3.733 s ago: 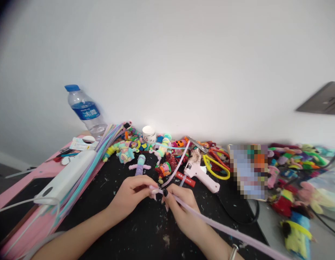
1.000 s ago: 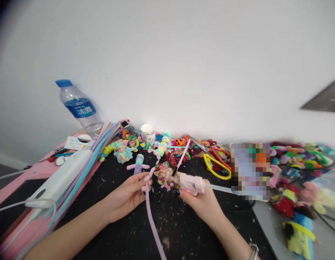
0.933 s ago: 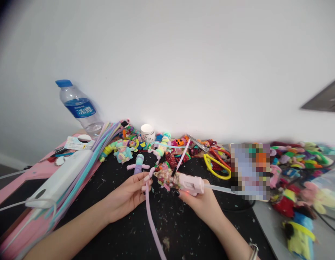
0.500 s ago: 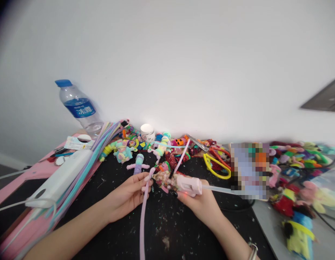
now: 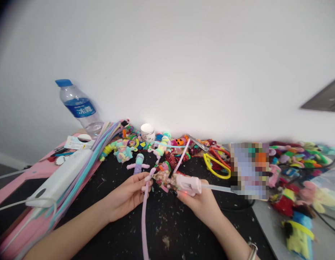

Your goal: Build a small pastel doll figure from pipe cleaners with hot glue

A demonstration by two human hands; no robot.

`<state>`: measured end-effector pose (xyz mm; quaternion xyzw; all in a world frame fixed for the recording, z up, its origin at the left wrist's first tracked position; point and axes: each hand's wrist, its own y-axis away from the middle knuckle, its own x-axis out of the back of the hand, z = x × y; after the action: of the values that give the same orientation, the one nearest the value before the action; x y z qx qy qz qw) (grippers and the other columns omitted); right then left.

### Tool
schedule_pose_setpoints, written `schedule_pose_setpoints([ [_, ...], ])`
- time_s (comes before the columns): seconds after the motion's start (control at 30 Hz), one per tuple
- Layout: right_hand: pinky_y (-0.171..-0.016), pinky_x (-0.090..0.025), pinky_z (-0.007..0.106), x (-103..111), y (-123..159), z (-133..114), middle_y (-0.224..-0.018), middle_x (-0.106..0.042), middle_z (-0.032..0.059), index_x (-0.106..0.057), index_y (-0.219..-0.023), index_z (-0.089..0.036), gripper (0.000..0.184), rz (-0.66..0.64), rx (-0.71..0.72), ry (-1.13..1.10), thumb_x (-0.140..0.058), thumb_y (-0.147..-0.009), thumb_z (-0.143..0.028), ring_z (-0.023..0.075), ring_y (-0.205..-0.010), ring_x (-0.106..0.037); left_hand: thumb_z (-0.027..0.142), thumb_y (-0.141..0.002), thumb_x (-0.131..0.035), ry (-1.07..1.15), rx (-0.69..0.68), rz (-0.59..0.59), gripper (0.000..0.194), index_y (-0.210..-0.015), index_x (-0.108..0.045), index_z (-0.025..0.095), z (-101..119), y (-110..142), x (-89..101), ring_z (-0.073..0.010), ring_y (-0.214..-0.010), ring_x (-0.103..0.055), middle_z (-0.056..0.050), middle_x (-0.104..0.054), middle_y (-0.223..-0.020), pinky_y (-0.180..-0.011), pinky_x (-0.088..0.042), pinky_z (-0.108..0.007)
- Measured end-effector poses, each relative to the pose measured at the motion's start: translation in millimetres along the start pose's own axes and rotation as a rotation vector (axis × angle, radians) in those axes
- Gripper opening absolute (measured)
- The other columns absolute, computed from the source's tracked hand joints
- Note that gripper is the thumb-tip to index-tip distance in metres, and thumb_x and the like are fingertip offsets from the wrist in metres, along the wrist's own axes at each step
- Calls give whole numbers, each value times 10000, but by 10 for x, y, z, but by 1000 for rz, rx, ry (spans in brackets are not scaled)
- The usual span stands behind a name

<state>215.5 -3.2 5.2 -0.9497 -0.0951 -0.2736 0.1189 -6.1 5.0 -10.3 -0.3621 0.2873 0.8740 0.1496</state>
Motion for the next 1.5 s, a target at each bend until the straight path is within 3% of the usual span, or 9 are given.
schedule_pose_setpoints([
  [0.2, -494, -491, 245, -7, 6, 18, -636, -686, 31, -682, -796, -139, 167, 25, 29, 18, -598, -720, -262, 181, -529, -605, 151, -778, -634, 3, 4, -7, 53, -777, -596, 115, -2, 0, 4, -21, -531, -476, 17, -526, -666, -551, -452, -135],
  [1.23, -481, -481, 251, -5, 21, 60, -598, -662, 28, -620, -673, -165, 120, 159, 78, 210, -570, -716, -265, 198, -543, -614, 141, -782, -626, 12, 20, -25, 57, -738, -602, 115, 6, 17, -13, -19, -525, -493, 14, -545, -655, -544, -452, -126],
  [1.37, -550, -487, 252, 15, 24, 92, -703, -674, 29, -627, -787, -180, 119, 241, 50, 265, -555, -754, -269, 200, -627, -631, 141, -773, -637, 13, 20, -14, 52, -741, -606, 116, 7, 27, -21, -20, -531, -498, 11, -552, -660, -552, -455, -125],
  [1.5, -678, -489, 308, 63, -18, 116, -900, -663, 60, -564, -1020, -194, 250, 327, -33, 452, -503, -794, -281, 233, -782, -634, 142, -769, -642, 16, 17, -16, 44, -753, -613, 113, 10, 29, -22, -18, -530, -494, 6, -561, -676, -548, -455, -124],
])
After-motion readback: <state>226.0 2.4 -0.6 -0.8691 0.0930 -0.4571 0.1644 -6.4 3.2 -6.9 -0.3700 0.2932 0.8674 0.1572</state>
